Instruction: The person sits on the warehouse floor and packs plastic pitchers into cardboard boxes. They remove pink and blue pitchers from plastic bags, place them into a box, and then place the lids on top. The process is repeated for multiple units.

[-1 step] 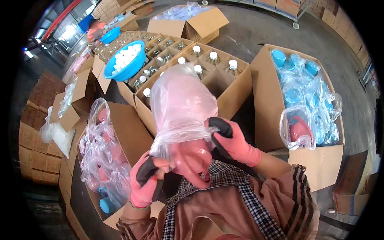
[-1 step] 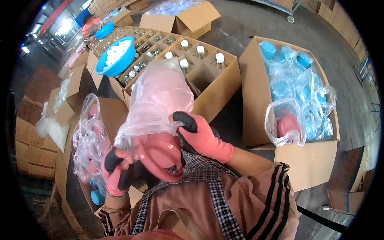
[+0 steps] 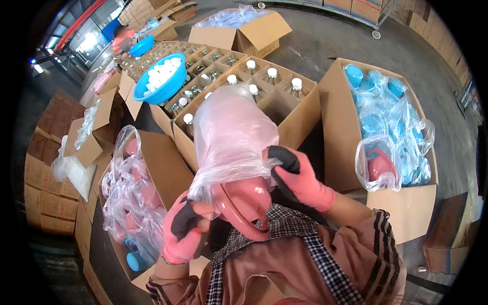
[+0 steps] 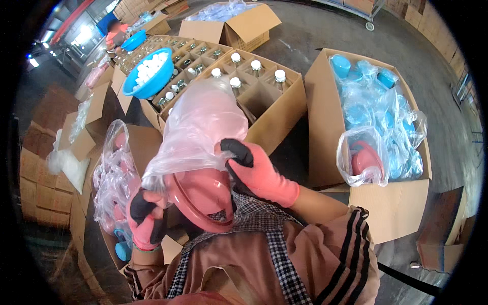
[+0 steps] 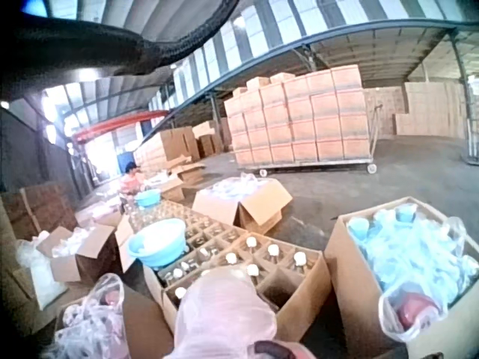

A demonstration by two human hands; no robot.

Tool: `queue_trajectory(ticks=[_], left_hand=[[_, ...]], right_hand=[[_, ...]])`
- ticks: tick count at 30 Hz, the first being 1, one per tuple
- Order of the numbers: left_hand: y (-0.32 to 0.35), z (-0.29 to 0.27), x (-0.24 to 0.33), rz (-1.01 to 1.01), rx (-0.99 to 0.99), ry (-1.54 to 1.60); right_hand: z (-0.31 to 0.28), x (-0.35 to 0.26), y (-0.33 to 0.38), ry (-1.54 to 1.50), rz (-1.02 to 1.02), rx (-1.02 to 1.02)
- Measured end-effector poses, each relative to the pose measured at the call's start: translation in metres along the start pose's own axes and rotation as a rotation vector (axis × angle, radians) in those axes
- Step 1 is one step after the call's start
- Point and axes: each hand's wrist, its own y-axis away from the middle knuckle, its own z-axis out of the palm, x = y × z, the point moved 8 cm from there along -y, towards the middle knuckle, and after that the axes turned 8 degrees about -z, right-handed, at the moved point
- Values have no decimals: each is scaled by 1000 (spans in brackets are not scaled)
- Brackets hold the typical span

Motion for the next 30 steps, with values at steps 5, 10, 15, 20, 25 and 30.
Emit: queue_trajectory(ticks=[5,10,15,20,25,30], left_hand=[[16,49,72,555,-268,-832],[40,53,84,912,-62,-1312],[36,22,64,837,227,-1537],[38,-43,24,600,242,-1266],[-13,-20,68,511,-51,-1205],[-64,-39,81,293,-55,-841]], right_hand=[[26,-69,0,133,-111,-104],[65,-93,10,464,-466,-273],[92,-82,14,283,-313,-451],[108,-95,13,211,-385,-567],[46,-123,18,489,-551,-226],[-170,-162,88,1374,-272,789]])
